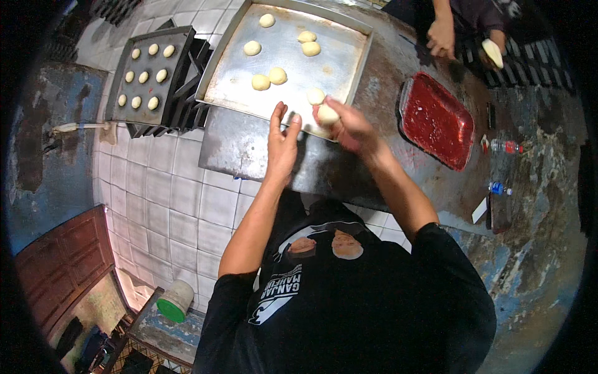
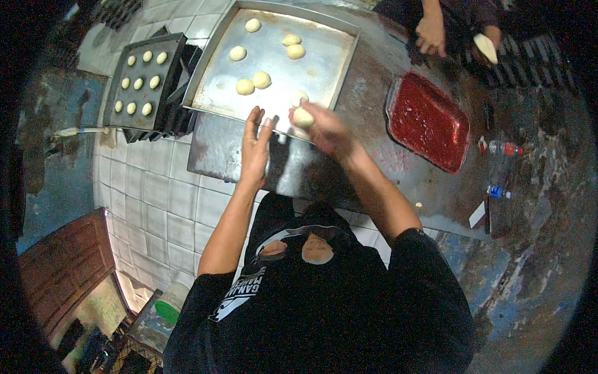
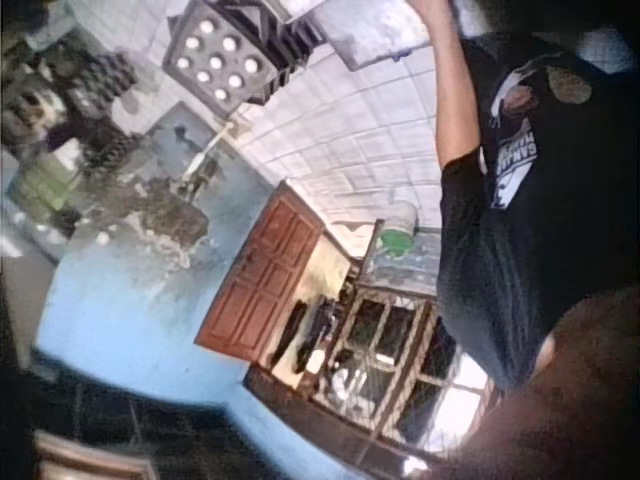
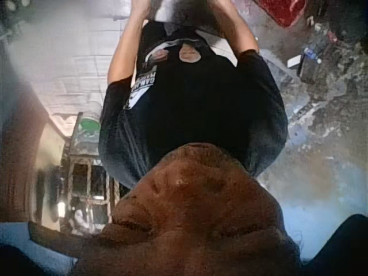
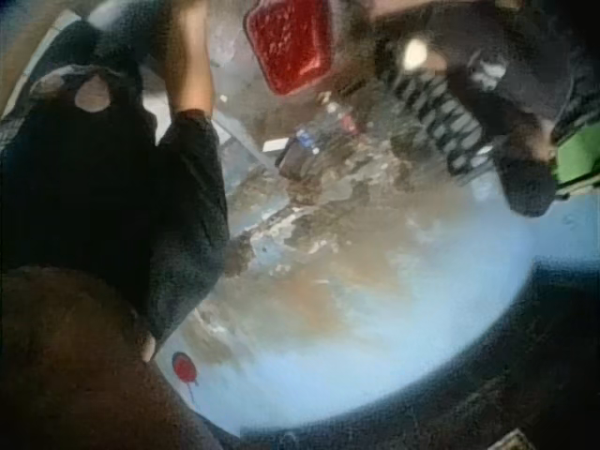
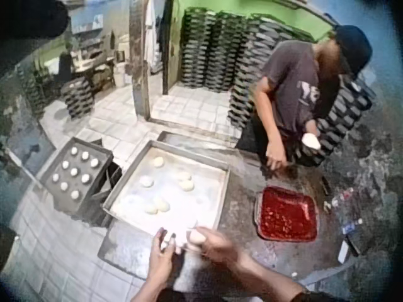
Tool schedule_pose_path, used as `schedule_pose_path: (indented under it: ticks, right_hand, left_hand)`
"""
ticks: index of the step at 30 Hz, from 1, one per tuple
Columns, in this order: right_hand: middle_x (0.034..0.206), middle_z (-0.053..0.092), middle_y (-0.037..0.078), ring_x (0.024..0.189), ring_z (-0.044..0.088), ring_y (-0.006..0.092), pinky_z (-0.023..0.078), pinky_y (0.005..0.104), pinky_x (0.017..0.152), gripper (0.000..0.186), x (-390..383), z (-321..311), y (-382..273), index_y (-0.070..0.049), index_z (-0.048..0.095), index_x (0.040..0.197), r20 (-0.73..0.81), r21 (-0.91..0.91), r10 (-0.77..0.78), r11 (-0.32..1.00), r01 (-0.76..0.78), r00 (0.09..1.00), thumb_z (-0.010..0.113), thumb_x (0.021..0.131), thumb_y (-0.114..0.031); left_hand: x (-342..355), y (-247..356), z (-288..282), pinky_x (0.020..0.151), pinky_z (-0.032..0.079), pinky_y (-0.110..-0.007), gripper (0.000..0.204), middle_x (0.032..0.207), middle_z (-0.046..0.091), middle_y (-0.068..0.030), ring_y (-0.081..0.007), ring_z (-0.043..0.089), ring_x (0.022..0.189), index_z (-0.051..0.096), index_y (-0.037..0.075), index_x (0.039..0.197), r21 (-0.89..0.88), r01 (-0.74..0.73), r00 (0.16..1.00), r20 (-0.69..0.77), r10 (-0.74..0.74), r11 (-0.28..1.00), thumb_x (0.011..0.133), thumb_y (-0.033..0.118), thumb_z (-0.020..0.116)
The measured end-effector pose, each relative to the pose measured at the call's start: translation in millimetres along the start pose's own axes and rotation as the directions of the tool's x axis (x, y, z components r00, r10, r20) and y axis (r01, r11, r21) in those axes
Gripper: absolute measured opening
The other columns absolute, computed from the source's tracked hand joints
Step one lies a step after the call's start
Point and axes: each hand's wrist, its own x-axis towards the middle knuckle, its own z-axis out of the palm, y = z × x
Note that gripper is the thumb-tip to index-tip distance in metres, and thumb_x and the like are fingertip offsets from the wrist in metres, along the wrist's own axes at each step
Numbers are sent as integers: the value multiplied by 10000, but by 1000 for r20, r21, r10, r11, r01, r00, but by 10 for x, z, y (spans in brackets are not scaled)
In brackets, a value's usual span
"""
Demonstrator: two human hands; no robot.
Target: The person fills dough balls with a red jelly mixture by hand and places them onto baking trays.
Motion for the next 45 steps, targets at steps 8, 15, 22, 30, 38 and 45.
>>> schedule_pose_path:
  ticks: [8,15,22,30,38,45]
  right_hand:
    - [1377,474,311,1285,451,439,377,474,1083,584,1747,-649,-103,89,476,1328,-78,-982,-594,-94,-165,801,620,949,-331]
    - [1548,291,314,1420,293,472,229,541,1172,577,2044,-846,55,69,399,1404,189,-875,-657,-449,-178,729,449,1021,-360]
    - [1400,537,132,1288,478,231,297,386,1135,650,1910,-439,-853,-33,349,1490,-320,-782,-391,624,-8,863,304,1067,-523]
    - [830,683,118,782,628,205,519,359,754,431,2241,-152,440,5,690,1125,13,-988,-523,122,90,852,730,859,-331]
    - [929,690,174,880,678,293,534,372,811,380,-33,568,277,17,688,1092,-29,-961,-496,253,112,868,736,839,-261]
    - [1004,650,185,949,660,283,500,376,862,338,-1779,274,818,17,666,1118,-180,-931,-722,344,121,668,709,876,-216]
  left_hand:
    - [477,83,-1095,1089,390,-350,459,1404,539,-154,-238,502,1303,484,-3,1412,35,151,987,-65,-149,988,1012,196,593]
    - [584,0,-1551,1032,439,-320,407,1352,581,-140,-213,554,1234,514,-3,1385,176,221,972,-124,-201,959,1006,121,590]
    - [739,58,-1498,1026,450,-328,397,1298,601,-150,-203,568,1200,517,-47,1357,32,101,993,-68,-98,994,1009,127,595]
    - [528,178,-1310,832,511,-258,329,1126,695,-105,-120,653,984,579,3,1304,216,52,997,-61,-39,975,1001,127,610]
    - [-35,-251,-279,788,542,-300,397,1159,636,-96,-158,631,1029,515,1,1351,-183,132,980,-124,-156,974,1055,265,522]
    - [-1059,-251,798,619,404,-250,331,807,553,8,-58,477,710,553,68,882,-107,133,966,238,-105,985,1079,319,467]
